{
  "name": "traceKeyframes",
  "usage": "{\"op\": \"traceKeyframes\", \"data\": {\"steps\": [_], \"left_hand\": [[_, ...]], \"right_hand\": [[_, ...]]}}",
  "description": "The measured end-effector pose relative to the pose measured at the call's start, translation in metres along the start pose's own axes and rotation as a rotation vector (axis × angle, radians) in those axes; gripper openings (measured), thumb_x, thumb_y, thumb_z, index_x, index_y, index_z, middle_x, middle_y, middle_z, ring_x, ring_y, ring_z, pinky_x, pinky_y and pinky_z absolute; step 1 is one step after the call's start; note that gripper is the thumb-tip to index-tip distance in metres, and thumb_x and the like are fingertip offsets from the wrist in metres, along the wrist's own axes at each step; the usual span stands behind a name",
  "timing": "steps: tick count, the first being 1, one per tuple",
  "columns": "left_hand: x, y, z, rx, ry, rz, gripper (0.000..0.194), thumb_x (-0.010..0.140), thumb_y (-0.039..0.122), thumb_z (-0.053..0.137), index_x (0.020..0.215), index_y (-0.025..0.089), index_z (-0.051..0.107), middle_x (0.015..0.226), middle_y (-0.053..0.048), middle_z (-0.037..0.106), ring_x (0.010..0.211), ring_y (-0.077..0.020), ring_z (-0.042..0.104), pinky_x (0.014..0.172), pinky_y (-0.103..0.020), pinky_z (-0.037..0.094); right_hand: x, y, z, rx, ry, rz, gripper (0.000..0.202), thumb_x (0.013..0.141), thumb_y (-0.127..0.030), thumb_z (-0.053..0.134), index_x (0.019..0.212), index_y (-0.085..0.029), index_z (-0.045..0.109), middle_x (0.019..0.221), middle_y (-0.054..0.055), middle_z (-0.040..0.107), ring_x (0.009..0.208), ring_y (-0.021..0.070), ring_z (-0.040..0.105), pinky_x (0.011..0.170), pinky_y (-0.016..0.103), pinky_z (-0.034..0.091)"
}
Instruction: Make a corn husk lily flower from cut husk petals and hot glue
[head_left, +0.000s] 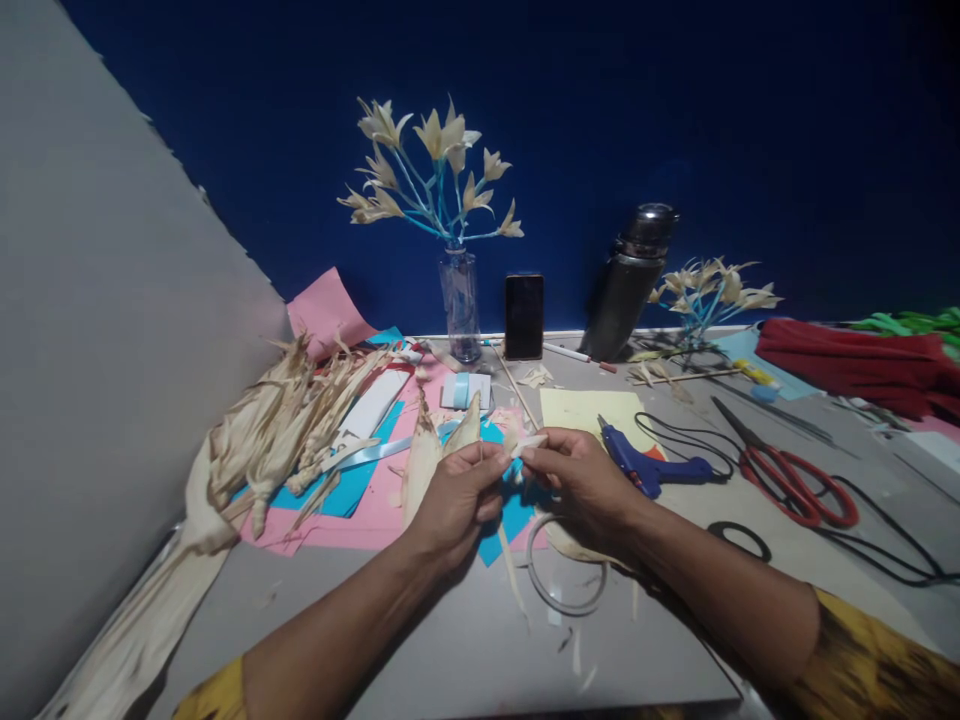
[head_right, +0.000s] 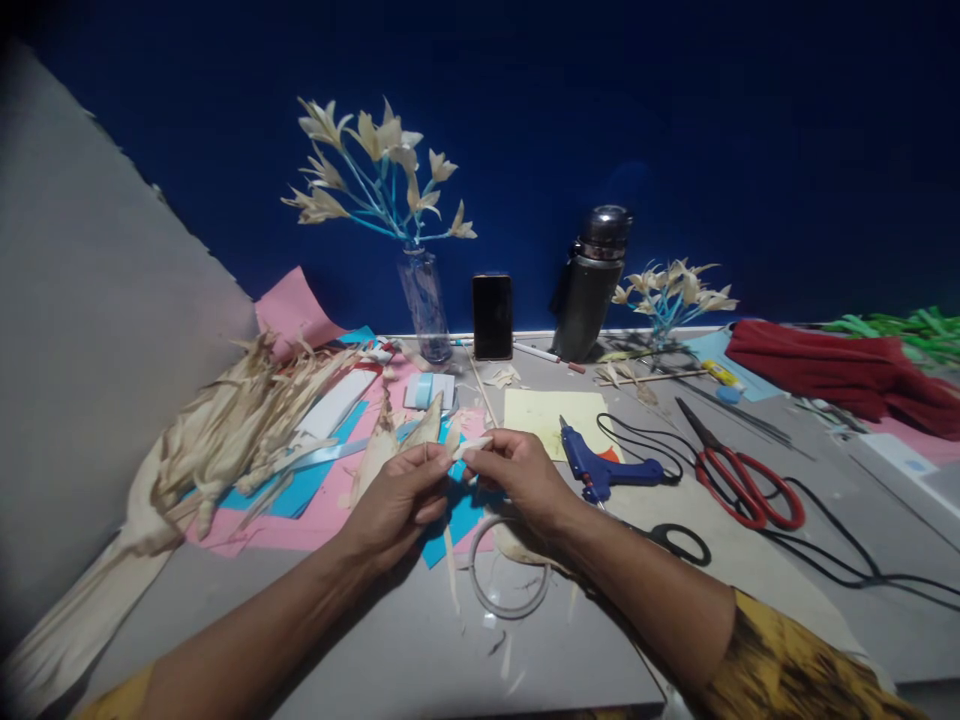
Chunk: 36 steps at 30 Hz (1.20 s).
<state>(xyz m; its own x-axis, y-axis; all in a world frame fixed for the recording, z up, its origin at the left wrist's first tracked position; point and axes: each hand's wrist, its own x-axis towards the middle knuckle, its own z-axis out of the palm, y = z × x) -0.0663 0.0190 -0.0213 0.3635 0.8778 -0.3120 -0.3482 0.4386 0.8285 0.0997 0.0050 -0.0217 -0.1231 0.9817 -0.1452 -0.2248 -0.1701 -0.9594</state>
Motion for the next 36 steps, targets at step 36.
{"op": "traceKeyframes", "data": {"steps": [36], "left_hand": [[0.001, 0.003, 0.000, 0.026, -0.112, -0.071, 0.038, 0.062, 0.033, 0.089, 0.069, 0.014, 0.057, 0.051, 0.009, 0.037, 0.039, -0.0004, 0.024, 0.036, -0.014, 0.014]], "right_hand": [[-0.034, -0.054, -0.035, -0.476, 0.044, -0.091, 0.032, 0.074, -0.039, 0.075, 0.097, -0.017, 0.072, 0.082, 0.004, 0.070, 0.068, 0.0166, 0.058, 0.060, 0.028, 0.041]]}}
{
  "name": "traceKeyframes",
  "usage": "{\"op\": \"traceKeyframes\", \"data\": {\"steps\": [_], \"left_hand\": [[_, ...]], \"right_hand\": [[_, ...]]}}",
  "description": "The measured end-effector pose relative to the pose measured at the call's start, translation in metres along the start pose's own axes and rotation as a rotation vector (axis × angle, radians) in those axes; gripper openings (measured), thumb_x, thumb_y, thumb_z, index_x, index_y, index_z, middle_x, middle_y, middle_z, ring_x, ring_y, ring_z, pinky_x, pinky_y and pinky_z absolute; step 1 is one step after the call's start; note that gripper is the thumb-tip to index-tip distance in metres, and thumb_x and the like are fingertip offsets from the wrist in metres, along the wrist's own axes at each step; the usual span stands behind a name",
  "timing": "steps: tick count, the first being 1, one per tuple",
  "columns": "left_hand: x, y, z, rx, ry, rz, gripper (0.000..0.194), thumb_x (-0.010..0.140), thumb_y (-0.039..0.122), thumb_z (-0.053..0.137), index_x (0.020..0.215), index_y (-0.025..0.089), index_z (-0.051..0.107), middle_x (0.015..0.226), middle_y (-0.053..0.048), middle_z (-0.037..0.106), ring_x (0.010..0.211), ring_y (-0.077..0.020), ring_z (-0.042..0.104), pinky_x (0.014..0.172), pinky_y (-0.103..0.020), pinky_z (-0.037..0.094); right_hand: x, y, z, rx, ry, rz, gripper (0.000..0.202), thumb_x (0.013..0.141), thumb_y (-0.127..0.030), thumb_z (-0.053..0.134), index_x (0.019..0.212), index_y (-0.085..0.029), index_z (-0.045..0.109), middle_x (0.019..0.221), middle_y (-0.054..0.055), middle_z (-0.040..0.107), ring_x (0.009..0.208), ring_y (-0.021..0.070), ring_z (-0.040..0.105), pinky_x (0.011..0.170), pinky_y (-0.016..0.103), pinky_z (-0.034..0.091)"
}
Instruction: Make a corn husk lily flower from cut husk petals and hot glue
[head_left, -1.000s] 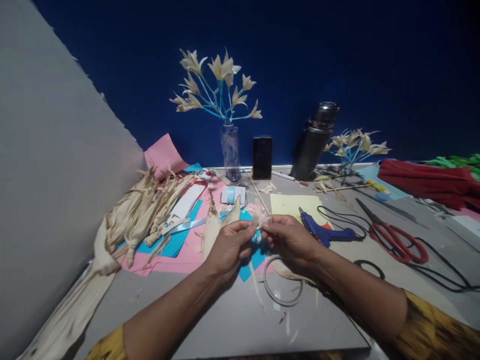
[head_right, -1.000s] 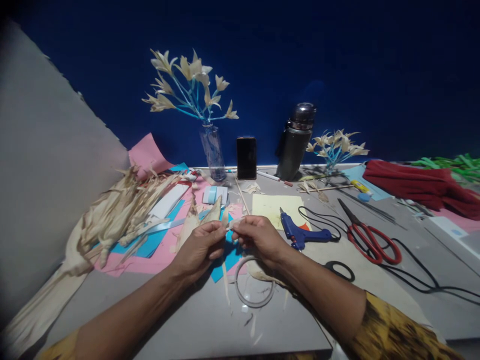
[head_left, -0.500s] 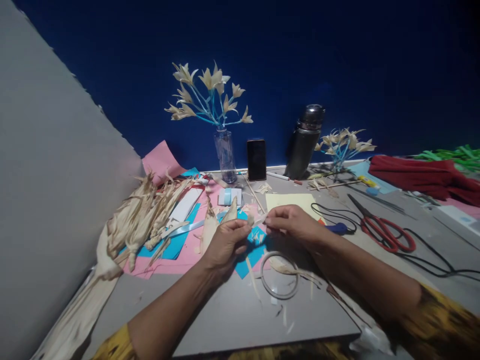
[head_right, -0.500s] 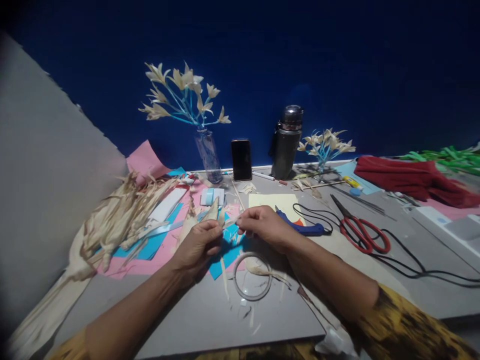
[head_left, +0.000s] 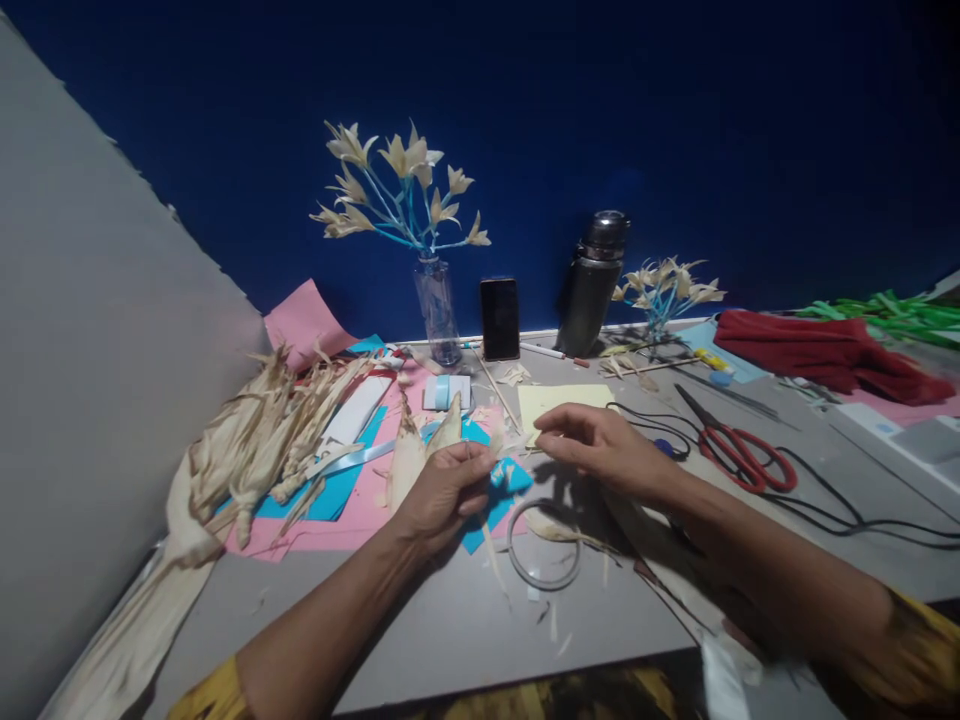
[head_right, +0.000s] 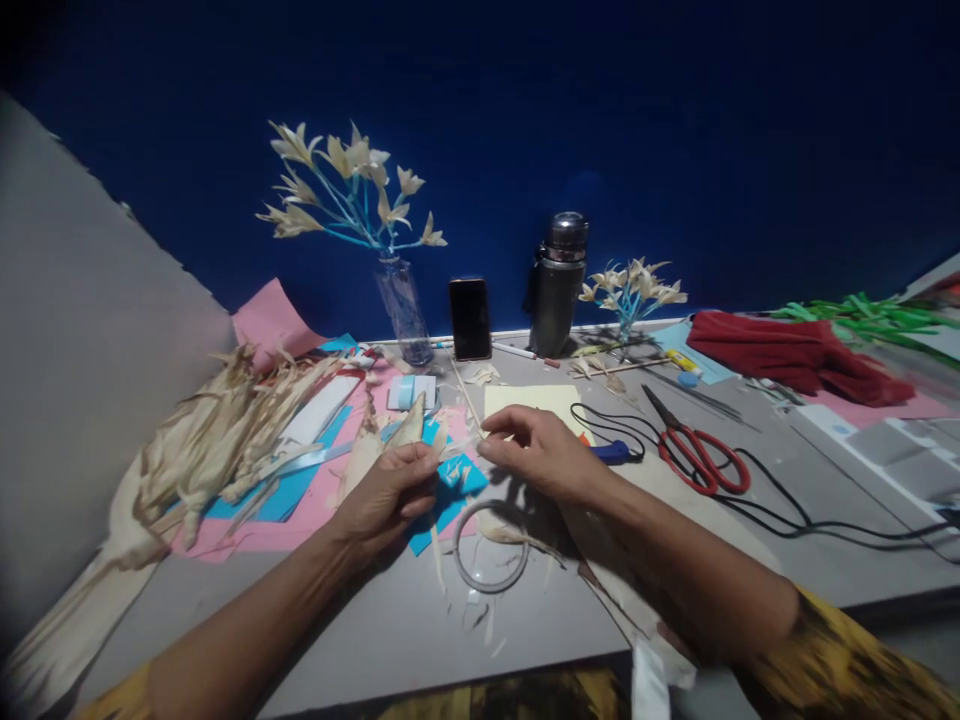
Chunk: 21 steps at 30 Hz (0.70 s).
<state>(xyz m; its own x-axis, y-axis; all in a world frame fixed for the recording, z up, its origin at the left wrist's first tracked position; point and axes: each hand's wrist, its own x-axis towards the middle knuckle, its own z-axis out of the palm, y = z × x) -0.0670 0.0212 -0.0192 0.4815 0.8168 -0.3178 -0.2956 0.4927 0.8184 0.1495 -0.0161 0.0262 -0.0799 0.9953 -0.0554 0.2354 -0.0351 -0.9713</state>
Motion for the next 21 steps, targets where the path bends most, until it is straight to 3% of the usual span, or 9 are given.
{"op": "traceKeyframes", "data": {"steps": [3, 7, 14, 18, 21], "left_hand": [[-0.001, -0.002, 0.002, 0.011, 0.001, -0.013, 0.038, 0.061, 0.034, 0.090, 0.069, 0.014, 0.058, 0.049, 0.010, 0.037, 0.040, -0.0010, 0.024, 0.037, -0.015, 0.015], [0.000, -0.007, 0.000, 0.006, -0.005, -0.007, 0.039, 0.062, 0.036, 0.089, 0.071, 0.014, 0.058, 0.050, 0.009, 0.038, 0.041, -0.0012, 0.025, 0.037, -0.015, 0.017], [0.000, -0.009, -0.001, -0.014, -0.047, -0.018, 0.041, 0.065, 0.040, 0.087, 0.068, 0.015, 0.055, 0.048, 0.009, 0.038, 0.039, -0.0015, 0.025, 0.037, -0.015, 0.015], [0.002, -0.008, -0.004, -0.020, -0.012, -0.025, 0.039, 0.063, 0.036, 0.088, 0.066, 0.015, 0.055, 0.047, 0.011, 0.032, 0.040, -0.0012, 0.021, 0.037, -0.015, 0.014], [0.005, -0.007, -0.008, -0.028, 0.042, -0.032, 0.036, 0.061, 0.032, 0.088, 0.067, 0.014, 0.057, 0.047, 0.011, 0.029, 0.041, -0.0014, 0.018, 0.037, -0.015, 0.014]], "right_hand": [[0.010, 0.011, 0.015, 0.133, -0.105, 0.080, 0.031, 0.077, -0.044, 0.072, 0.089, -0.016, 0.072, 0.077, 0.003, 0.070, 0.061, 0.0134, 0.054, 0.057, 0.025, 0.038], [0.014, 0.021, 0.025, 0.154, -0.080, 0.098, 0.025, 0.075, -0.040, 0.072, 0.068, -0.016, 0.068, 0.061, -0.001, 0.063, 0.053, 0.0101, 0.046, 0.052, 0.024, 0.032], [0.010, 0.025, 0.028, 0.173, -0.117, 0.165, 0.027, 0.073, -0.041, 0.072, 0.067, -0.016, 0.067, 0.062, -0.001, 0.063, 0.053, 0.0103, 0.047, 0.052, 0.023, 0.033], [0.001, 0.023, 0.008, -0.020, -0.084, 0.132, 0.025, 0.075, -0.043, 0.067, 0.075, -0.018, 0.067, 0.064, 0.001, 0.065, 0.059, 0.0152, 0.055, 0.056, 0.026, 0.039], [-0.010, 0.029, -0.031, -0.524, 0.039, -0.037, 0.019, 0.081, -0.035, 0.059, 0.085, -0.019, 0.069, 0.083, 0.005, 0.072, 0.074, 0.0213, 0.064, 0.067, 0.030, 0.045]]}}
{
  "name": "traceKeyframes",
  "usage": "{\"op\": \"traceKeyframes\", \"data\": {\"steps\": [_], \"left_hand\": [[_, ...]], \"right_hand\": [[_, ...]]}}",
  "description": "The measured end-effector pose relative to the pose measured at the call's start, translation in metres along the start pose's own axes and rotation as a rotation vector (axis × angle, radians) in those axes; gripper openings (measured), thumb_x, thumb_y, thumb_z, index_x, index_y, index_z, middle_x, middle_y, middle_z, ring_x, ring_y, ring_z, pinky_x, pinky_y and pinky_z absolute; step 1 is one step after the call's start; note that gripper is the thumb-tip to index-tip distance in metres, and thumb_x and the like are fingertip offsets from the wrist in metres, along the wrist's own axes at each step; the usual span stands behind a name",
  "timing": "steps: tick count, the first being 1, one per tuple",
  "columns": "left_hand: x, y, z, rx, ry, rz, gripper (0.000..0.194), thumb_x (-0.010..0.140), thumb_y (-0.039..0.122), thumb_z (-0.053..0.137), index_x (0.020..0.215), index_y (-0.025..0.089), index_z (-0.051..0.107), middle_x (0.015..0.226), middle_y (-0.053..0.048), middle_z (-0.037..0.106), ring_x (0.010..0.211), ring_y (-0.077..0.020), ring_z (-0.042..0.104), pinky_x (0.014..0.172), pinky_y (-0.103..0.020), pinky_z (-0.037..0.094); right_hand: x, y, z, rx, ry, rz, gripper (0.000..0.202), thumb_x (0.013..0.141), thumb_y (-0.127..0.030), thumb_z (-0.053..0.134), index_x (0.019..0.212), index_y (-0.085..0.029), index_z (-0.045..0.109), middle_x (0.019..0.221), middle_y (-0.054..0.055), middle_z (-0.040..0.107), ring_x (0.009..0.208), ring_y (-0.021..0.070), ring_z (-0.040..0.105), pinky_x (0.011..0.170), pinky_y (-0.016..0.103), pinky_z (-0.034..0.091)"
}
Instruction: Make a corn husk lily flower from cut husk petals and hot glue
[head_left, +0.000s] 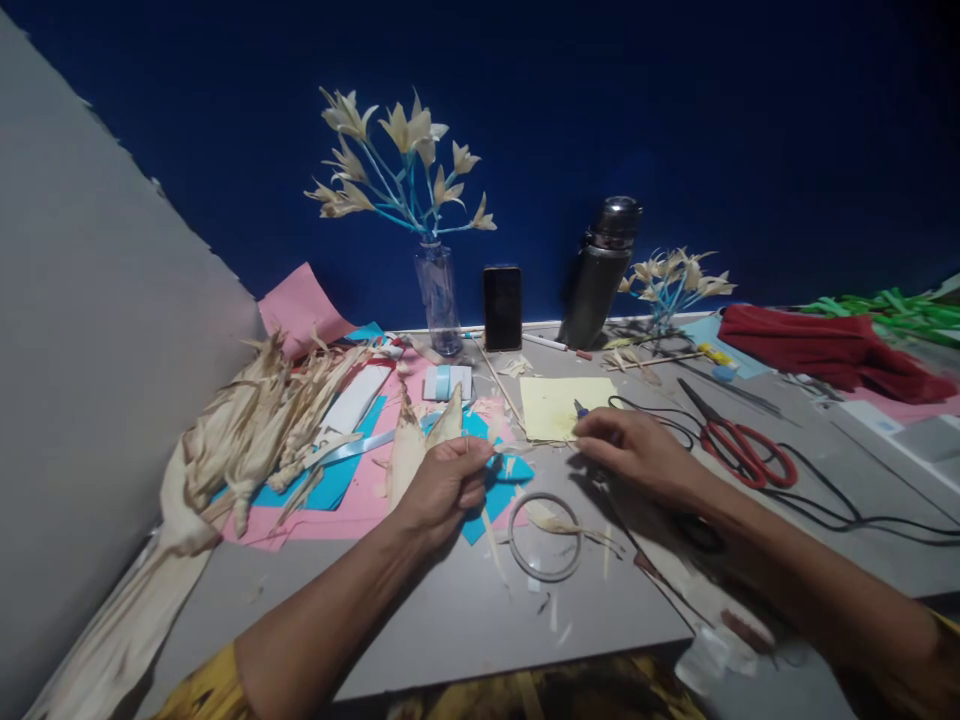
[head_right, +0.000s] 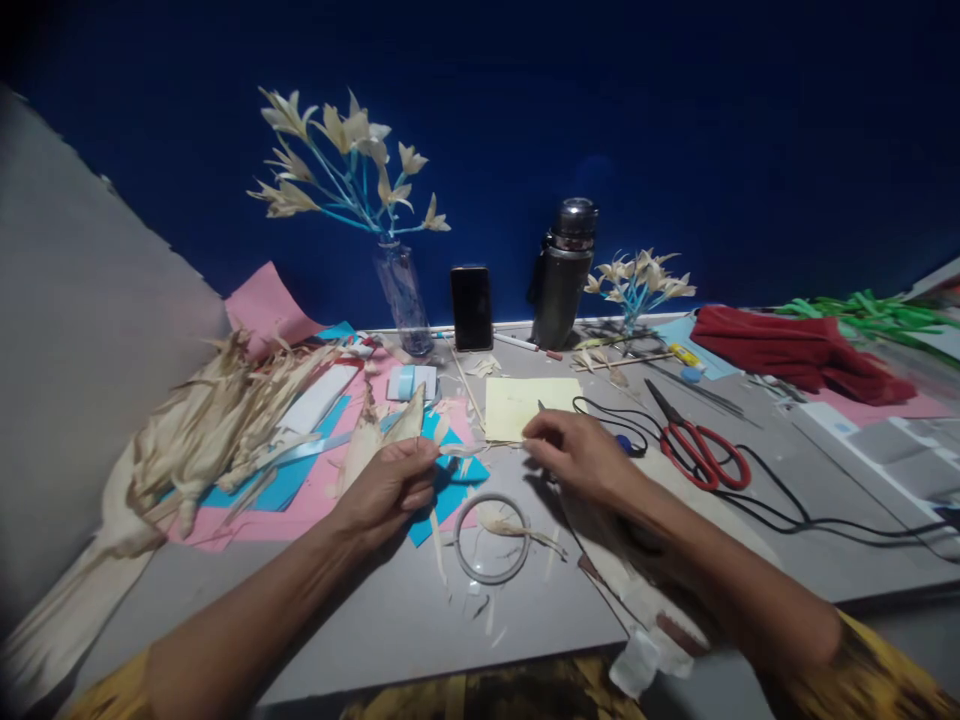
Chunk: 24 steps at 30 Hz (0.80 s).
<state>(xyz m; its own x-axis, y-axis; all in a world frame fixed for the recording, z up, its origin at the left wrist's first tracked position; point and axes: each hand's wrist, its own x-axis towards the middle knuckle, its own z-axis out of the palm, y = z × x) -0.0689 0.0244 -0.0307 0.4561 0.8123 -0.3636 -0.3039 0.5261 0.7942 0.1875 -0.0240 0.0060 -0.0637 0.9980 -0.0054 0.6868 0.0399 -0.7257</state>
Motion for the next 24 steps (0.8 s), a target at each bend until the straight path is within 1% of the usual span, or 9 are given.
{"op": "traceKeyframes", "data": {"steps": [2, 3, 4, 6, 8, 13, 16, 19, 24], "left_hand": [[0.002, 0.001, -0.003, -0.001, 0.031, 0.003, 0.036, 0.060, 0.030, 0.089, 0.067, 0.014, 0.058, 0.047, 0.012, 0.028, 0.041, -0.0016, 0.017, 0.036, -0.016, 0.013], [0.003, 0.001, -0.004, 0.000, 0.039, 0.005, 0.035, 0.060, 0.030, 0.088, 0.067, 0.014, 0.057, 0.047, 0.012, 0.028, 0.041, -0.0016, 0.017, 0.036, -0.016, 0.013], [0.003, 0.001, -0.004, 0.001, 0.042, 0.007, 0.035, 0.061, 0.029, 0.088, 0.066, 0.015, 0.056, 0.048, 0.011, 0.028, 0.041, -0.0017, 0.017, 0.036, -0.016, 0.012], [0.004, 0.001, -0.005, 0.007, 0.039, 0.008, 0.034, 0.064, 0.029, 0.086, 0.066, 0.015, 0.056, 0.048, 0.011, 0.026, 0.042, -0.0017, 0.016, 0.037, -0.015, 0.012], [0.004, 0.002, -0.005, 0.011, 0.038, 0.007, 0.033, 0.066, 0.029, 0.085, 0.067, 0.015, 0.056, 0.049, 0.012, 0.026, 0.042, -0.0017, 0.015, 0.037, -0.015, 0.012], [0.003, 0.003, -0.004, 0.008, 0.035, 0.003, 0.036, 0.068, 0.028, 0.083, 0.064, 0.017, 0.050, 0.049, 0.012, 0.025, 0.043, -0.0019, 0.014, 0.037, -0.015, 0.011], [0.004, 0.003, -0.004, 0.005, 0.034, 0.004, 0.036, 0.068, 0.027, 0.083, 0.064, 0.017, 0.048, 0.049, 0.012, 0.023, 0.042, -0.0019, 0.013, 0.037, -0.015, 0.010], [0.004, 0.003, -0.004, -0.005, 0.034, -0.001, 0.035, 0.069, 0.027, 0.082, 0.065, 0.017, 0.049, 0.049, 0.013, 0.022, 0.042, -0.0017, 0.011, 0.037, -0.016, 0.010], [0.005, 0.001, -0.005, -0.020, 0.020, 0.009, 0.037, 0.070, 0.027, 0.082, 0.064, 0.018, 0.047, 0.050, 0.012, 0.024, 0.043, -0.0019, 0.014, 0.037, -0.015, 0.011]], "right_hand": [[-0.008, 0.020, -0.021, -0.324, 0.064, -0.074, 0.025, 0.082, -0.029, 0.057, 0.102, -0.020, 0.069, 0.105, 0.009, 0.072, 0.094, 0.0268, 0.065, 0.080, 0.035, 0.047], [-0.011, 0.030, -0.030, -0.449, 0.071, -0.091, 0.034, 0.082, -0.026, 0.057, 0.113, -0.019, 0.067, 0.117, 0.012, 0.069, 0.106, 0.0300, 0.062, 0.086, 0.037, 0.046], [-0.015, 0.037, -0.036, -0.549, 0.038, -0.108, 0.041, 0.079, -0.022, 0.058, 0.119, -0.017, 0.064, 0.124, 0.015, 0.066, 0.113, 0.0323, 0.059, 0.090, 0.039, 0.044], [-0.019, 0.046, -0.042, -0.684, -0.068, -0.133, 0.040, 0.079, -0.019, 0.057, 0.119, -0.016, 0.063, 0.121, 0.016, 0.066, 0.112, 0.0328, 0.058, 0.089, 0.039, 0.043], [-0.020, 0.048, -0.040, -0.762, -0.117, -0.138, 0.034, 0.082, -0.015, 0.055, 0.115, -0.017, 0.064, 0.115, 0.015, 0.066, 0.106, 0.0306, 0.059, 0.087, 0.038, 0.042], [-0.012, 0.046, -0.028, -0.859, -0.076, -0.096, 0.029, 0.085, -0.016, 0.053, 0.112, -0.020, 0.064, 0.104, 0.013, 0.064, 0.096, 0.0287, 0.059, 0.079, 0.035, 0.038], [-0.011, 0.046, -0.029, -0.878, -0.081, -0.092, 0.025, 0.082, -0.017, 0.055, 0.104, -0.018, 0.065, 0.103, 0.014, 0.064, 0.097, 0.0299, 0.059, 0.077, 0.035, 0.036], [-0.013, 0.048, -0.031, -0.855, -0.065, -0.093, 0.024, 0.077, -0.017, 0.057, 0.101, -0.017, 0.061, 0.101, 0.013, 0.066, 0.095, 0.0290, 0.060, 0.077, 0.034, 0.034], [-0.016, 0.052, -0.030, -0.797, -0.034, -0.064, 0.024, 0.077, -0.016, 0.055, 0.101, -0.017, 0.057, 0.093, 0.009, 0.068, 0.087, 0.0256, 0.061, 0.073, 0.033, 0.032]]}}
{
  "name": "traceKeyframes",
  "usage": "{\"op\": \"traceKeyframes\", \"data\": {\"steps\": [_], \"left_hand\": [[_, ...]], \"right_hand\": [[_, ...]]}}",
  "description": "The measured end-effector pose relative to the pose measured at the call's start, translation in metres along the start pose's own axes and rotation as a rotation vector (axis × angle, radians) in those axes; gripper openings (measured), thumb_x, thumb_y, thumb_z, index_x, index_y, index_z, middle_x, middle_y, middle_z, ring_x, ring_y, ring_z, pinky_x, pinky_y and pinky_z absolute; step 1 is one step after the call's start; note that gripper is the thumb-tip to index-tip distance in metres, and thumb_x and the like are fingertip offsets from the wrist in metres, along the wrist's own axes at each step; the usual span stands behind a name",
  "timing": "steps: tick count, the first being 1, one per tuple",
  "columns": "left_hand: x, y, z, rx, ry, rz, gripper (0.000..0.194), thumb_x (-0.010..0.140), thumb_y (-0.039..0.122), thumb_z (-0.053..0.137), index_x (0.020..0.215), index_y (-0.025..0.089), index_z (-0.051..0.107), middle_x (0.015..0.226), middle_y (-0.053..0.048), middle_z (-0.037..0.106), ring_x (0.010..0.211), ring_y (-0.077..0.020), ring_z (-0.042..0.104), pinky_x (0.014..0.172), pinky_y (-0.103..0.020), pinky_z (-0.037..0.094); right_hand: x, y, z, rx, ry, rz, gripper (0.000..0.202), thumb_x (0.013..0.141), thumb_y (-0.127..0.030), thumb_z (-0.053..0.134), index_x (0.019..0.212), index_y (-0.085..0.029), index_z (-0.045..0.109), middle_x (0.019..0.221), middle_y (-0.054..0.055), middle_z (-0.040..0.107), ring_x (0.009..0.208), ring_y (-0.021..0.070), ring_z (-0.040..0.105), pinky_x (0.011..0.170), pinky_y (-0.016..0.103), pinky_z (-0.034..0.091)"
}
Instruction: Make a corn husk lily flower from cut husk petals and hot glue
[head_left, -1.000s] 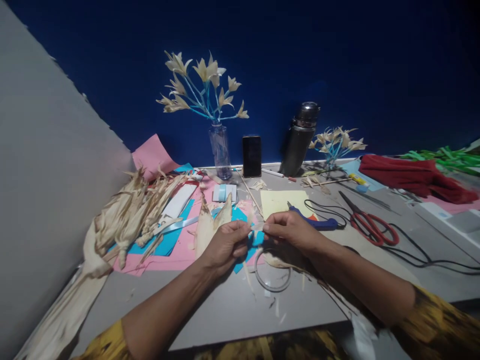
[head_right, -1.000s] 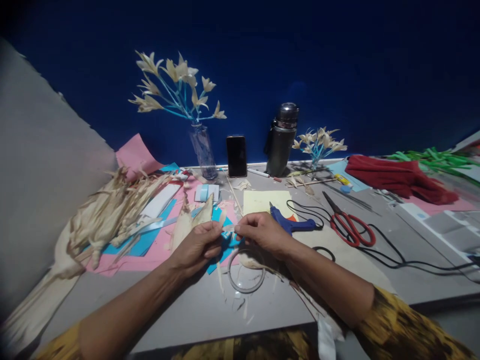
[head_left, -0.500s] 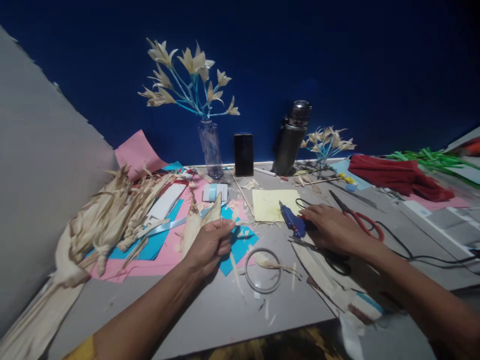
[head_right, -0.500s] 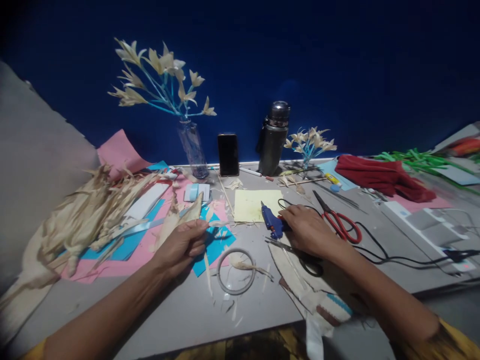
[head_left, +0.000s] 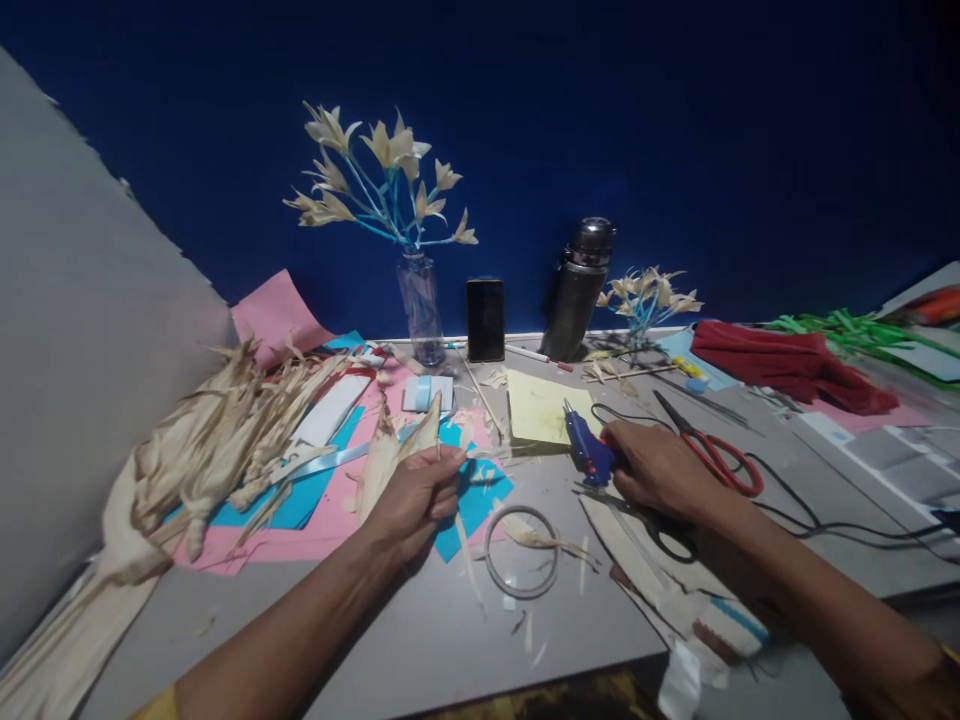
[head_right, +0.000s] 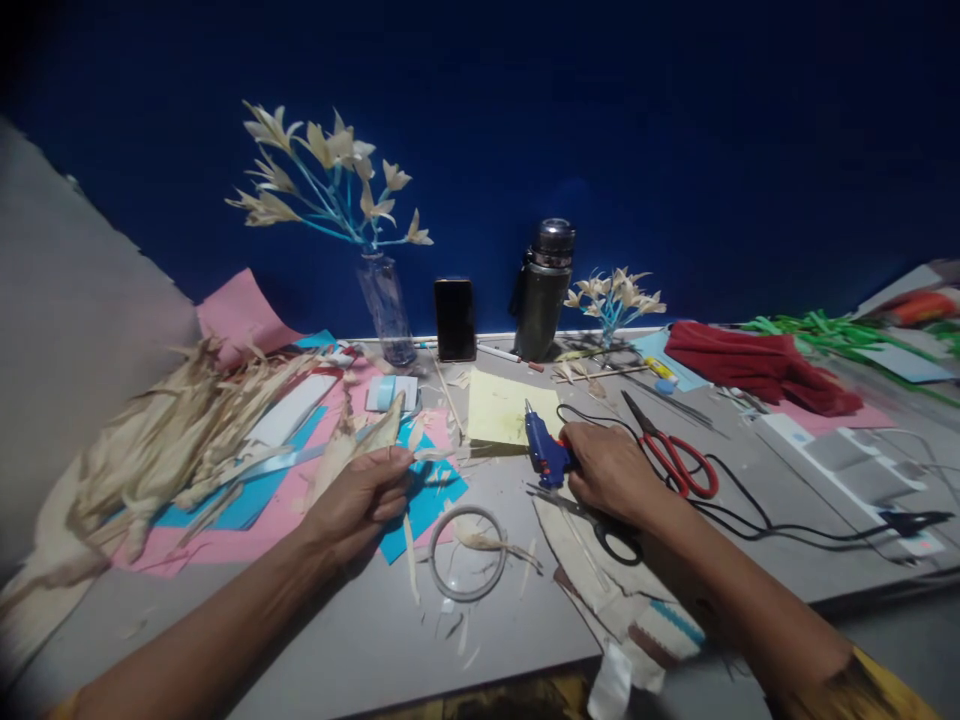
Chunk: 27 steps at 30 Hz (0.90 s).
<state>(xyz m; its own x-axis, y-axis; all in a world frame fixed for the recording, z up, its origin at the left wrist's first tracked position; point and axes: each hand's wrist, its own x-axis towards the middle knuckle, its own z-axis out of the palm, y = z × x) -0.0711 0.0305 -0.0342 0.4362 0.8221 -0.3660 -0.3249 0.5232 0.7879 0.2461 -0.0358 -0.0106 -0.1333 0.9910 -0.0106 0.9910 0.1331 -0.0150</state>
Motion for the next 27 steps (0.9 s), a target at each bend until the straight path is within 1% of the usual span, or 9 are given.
{"op": "traceKeyframes", "data": {"steps": [3, 7, 9, 12, 16, 18, 20, 23, 27], "left_hand": [[0.000, -0.001, 0.001, -0.010, 0.009, -0.009, 0.036, 0.068, 0.027, 0.084, 0.065, 0.017, 0.049, 0.050, 0.012, 0.024, 0.042, -0.0017, 0.013, 0.036, -0.015, 0.012], [-0.004, 0.011, 0.006, -0.009, 0.050, 0.008, 0.039, 0.068, 0.028, 0.084, 0.064, 0.018, 0.047, 0.049, 0.012, 0.025, 0.041, -0.0016, 0.015, 0.035, -0.014, 0.014], [-0.006, 0.024, 0.013, 0.031, 0.079, 0.058, 0.038, 0.070, 0.028, 0.083, 0.063, 0.017, 0.048, 0.048, 0.011, 0.029, 0.040, -0.0020, 0.021, 0.037, -0.013, 0.026], [0.000, 0.045, 0.031, 0.101, 0.083, 0.129, 0.031, 0.070, 0.025, 0.083, 0.064, 0.015, 0.054, 0.048, 0.010, 0.036, 0.042, -0.0025, 0.031, 0.054, -0.019, 0.050], [0.040, 0.052, 0.064, 0.091, 0.031, 0.174, 0.024, 0.073, 0.018, 0.081, 0.066, 0.015, 0.058, 0.044, 0.011, 0.034, 0.040, -0.0022, 0.028, 0.065, -0.028, 0.056], [0.069, 0.045, 0.078, 0.080, 0.038, 0.166, 0.019, 0.076, 0.013, 0.076, 0.067, 0.015, 0.059, 0.044, 0.011, 0.035, 0.039, -0.0017, 0.026, 0.063, -0.028, 0.055], [0.096, 0.036, 0.087, 0.090, 0.056, 0.152, 0.020, 0.077, 0.009, 0.074, 0.065, 0.015, 0.059, 0.045, 0.007, 0.042, 0.040, -0.0033, 0.033, 0.055, -0.024, 0.050], [0.124, 0.024, 0.088, 0.099, 0.114, 0.142, 0.025, 0.075, 0.007, 0.073, 0.061, 0.016, 0.055, 0.050, 0.003, 0.050, 0.044, -0.0056, 0.044, 0.048, -0.020, 0.043], [0.138, 0.019, 0.079, 0.105, 0.145, 0.110, 0.027, 0.068, 0.005, 0.078, 0.063, 0.017, 0.054, 0.055, 0.001, 0.056, 0.051, -0.0102, 0.056, 0.053, -0.022, 0.048]], "right_hand": [[0.002, 0.001, 0.001, -0.033, -0.032, -0.039, 0.032, 0.078, -0.018, 0.055, 0.109, -0.019, 0.061, 0.097, 0.010, 0.067, 0.091, 0.0268, 0.061, 0.074, 0.033, 0.033], [0.006, 0.003, -0.003, -0.045, -0.085, -0.054, 0.042, 0.078, -0.020, 0.056, 0.119, -0.021, 0.063, 0.116, 0.012, 0.064, 0.093, 0.0261, 0.062, 0.074, 0.033, 0.035], [0.008, 0.004, -0.006, -0.015, -0.095, -0.082, 0.040, 0.076, -0.019, 0.056, 0.114, -0.020, 0.065, 0.122, 0.011, 0.063, 0.096, 0.0259, 0.062, 0.075, 0.033, 0.036], [0.010, 0.004, -0.010, 0.038, -0.089, -0.122, 0.035, 0.073, -0.017, 0.056, 0.107, -0.020, 0.065, 0.114, 0.009, 0.068, 0.100, 0.0268, 0.062, 0.078, 0.032, 0.038], [0.007, 0.002, -0.013, 0.067, -0.065, -0.096, 0.030, 0.073, -0.015, 0.055, 0.101, -0.021, 0.063, 0.102, 0.007, 0.071, 0.095, 0.0267, 0.064, 0.075, 0.031, 0.037], [0.005, 0.000, -0.013, 0.064, -0.058, -0.077, 0.028, 0.073, -0.015, 0.055, 0.099, -0.021, 0.062, 0.099, 0.007, 0.072, 0.092, 0.0269, 0.064, 0.073, 0.032, 0.036], [0.004, 0.000, -0.013, 0.059, -0.053, -0.064, 0.027, 0.072, -0.015, 0.054, 0.098, -0.021, 0.062, 0.096, 0.007, 0.072, 0.090, 0.0269, 0.065, 0.071, 0.032, 0.035], [0.003, 0.002, -0.010, 0.078, -0.037, -0.047, 0.028, 0.072, -0.015, 0.054, 0.098, -0.020, 0.063, 0.095, 0.008, 0.073, 0.090, 0.0268, 0.065, 0.071, 0.031, 0.035], [-0.002, 0.013, 0.002, 0.274, 0.054, -0.055, 0.036, 0.072, -0.015, 0.054, 0.106, -0.022, 0.063, 0.103, 0.007, 0.072, 0.093, 0.0255, 0.065, 0.077, 0.031, 0.041]]}}
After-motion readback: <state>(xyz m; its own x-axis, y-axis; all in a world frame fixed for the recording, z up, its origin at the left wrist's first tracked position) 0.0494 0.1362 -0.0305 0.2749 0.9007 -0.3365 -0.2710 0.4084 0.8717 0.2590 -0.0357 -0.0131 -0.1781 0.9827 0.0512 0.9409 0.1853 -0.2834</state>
